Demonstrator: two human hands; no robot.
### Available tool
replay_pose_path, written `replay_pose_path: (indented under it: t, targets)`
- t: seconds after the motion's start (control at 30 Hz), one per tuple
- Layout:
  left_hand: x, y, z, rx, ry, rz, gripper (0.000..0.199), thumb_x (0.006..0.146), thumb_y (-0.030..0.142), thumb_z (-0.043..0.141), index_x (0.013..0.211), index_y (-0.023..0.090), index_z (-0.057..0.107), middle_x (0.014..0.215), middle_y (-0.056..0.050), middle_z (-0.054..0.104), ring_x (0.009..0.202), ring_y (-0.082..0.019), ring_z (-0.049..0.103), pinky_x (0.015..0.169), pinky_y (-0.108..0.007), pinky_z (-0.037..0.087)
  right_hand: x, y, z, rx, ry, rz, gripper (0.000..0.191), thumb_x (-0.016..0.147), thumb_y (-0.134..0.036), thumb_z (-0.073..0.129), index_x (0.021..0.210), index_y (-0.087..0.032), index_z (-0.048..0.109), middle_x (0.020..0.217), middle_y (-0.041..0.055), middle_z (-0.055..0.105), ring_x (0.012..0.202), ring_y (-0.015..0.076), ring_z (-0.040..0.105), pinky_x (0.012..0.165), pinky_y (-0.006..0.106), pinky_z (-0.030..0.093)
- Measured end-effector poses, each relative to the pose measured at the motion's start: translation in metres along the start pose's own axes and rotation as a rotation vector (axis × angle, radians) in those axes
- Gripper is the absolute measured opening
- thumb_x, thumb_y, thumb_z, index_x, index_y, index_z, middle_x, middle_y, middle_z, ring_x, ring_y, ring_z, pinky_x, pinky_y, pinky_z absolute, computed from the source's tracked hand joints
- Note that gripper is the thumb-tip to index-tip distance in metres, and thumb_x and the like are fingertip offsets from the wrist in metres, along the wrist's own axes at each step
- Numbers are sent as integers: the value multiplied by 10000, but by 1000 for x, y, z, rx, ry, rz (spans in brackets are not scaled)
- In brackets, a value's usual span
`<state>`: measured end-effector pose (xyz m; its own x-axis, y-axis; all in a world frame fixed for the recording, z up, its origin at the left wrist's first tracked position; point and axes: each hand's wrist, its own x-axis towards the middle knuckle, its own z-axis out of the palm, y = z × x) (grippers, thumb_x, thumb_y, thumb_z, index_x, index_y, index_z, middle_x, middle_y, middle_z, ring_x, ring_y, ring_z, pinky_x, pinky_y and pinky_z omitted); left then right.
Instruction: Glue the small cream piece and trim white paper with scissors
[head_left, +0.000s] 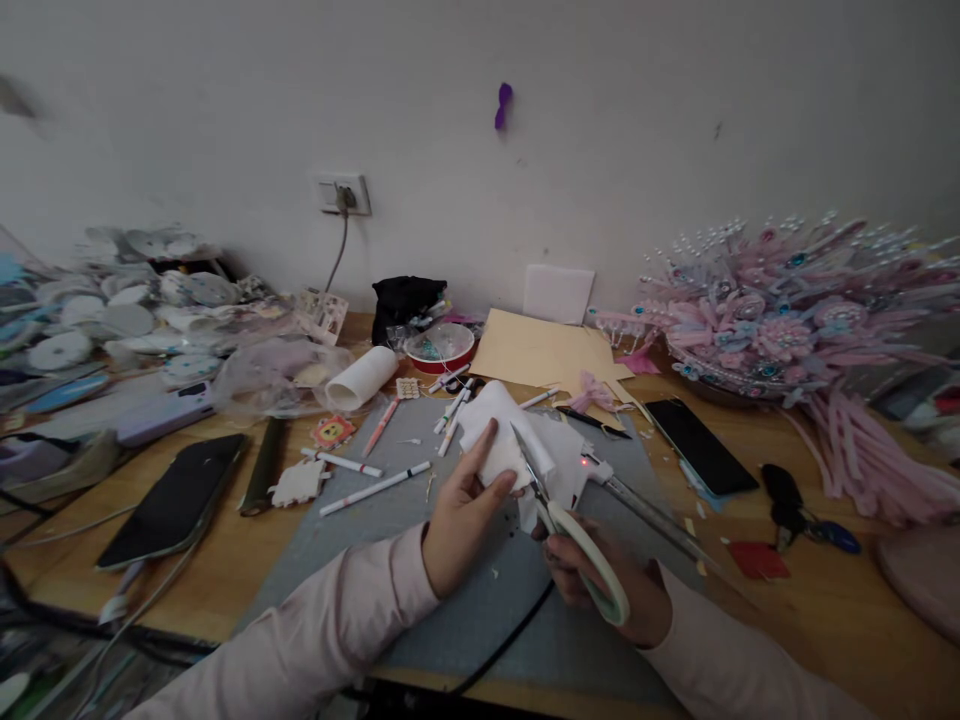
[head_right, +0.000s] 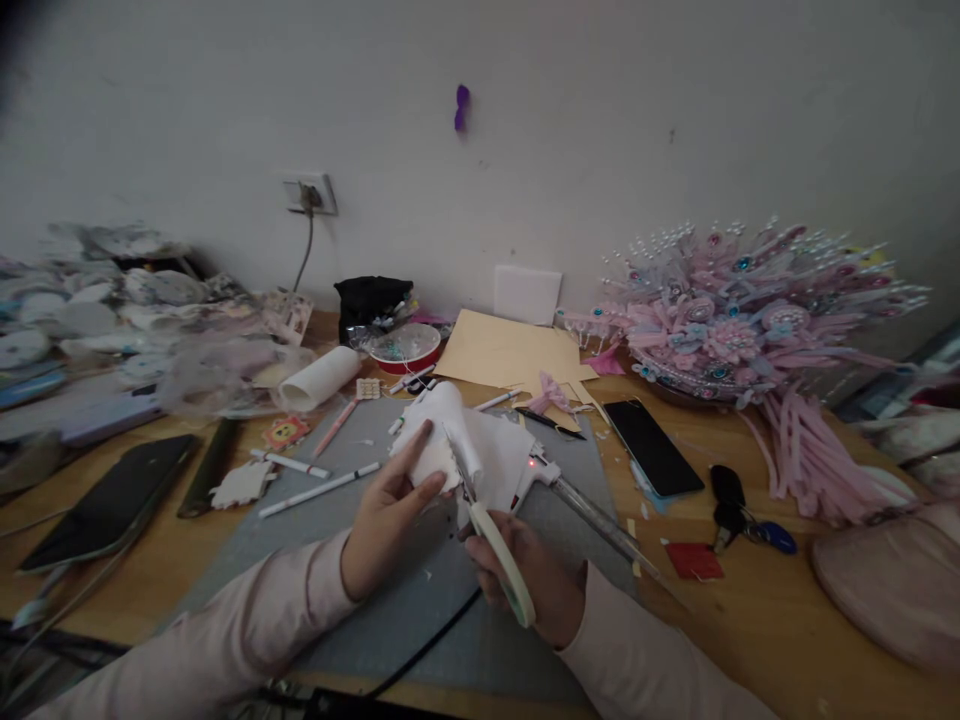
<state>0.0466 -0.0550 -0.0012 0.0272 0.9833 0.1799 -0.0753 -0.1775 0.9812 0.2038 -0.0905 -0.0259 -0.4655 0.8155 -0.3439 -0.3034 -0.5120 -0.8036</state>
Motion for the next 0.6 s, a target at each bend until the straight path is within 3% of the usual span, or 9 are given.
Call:
replay_pose_path:
  t: [0.17, 0.43, 0.6]
  targets:
    - [-1, -3, 0, -1, 13, 13, 538, 759, 249, 618, 1274, 266, 464, 1349, -10, 468, 1253, -179, 404, 1034, -310, 340, 3, 3, -3, 44, -31, 9, 450, 562, -506, 748, 737, -180, 490, 408, -134, 325, 271, 3, 223, 266, 142, 137]
    - [-1, 1, 1, -24, 17, -21, 567, 726, 276, 643, 1267, 254, 477, 1342, -22, 475, 1192, -215, 468, 904, -309, 469, -2, -3, 3, 3, 14, -29, 456, 545, -488, 767, 736, -176, 493, 434, -130, 350, 299, 1, 270, 272, 126, 166]
    - [-2, 2, 2, -34, 18, -47, 598, 722, 288, 638, 1287, 214, 455, 1359, -45, 453, 1142, -227, 502, 824, -293, 511, -2, -6, 6, 11, 63, 19, 519, 470, -511, 790, 729, -176, 489, 427, -130, 372, 291, 0, 262, 262, 123, 162]
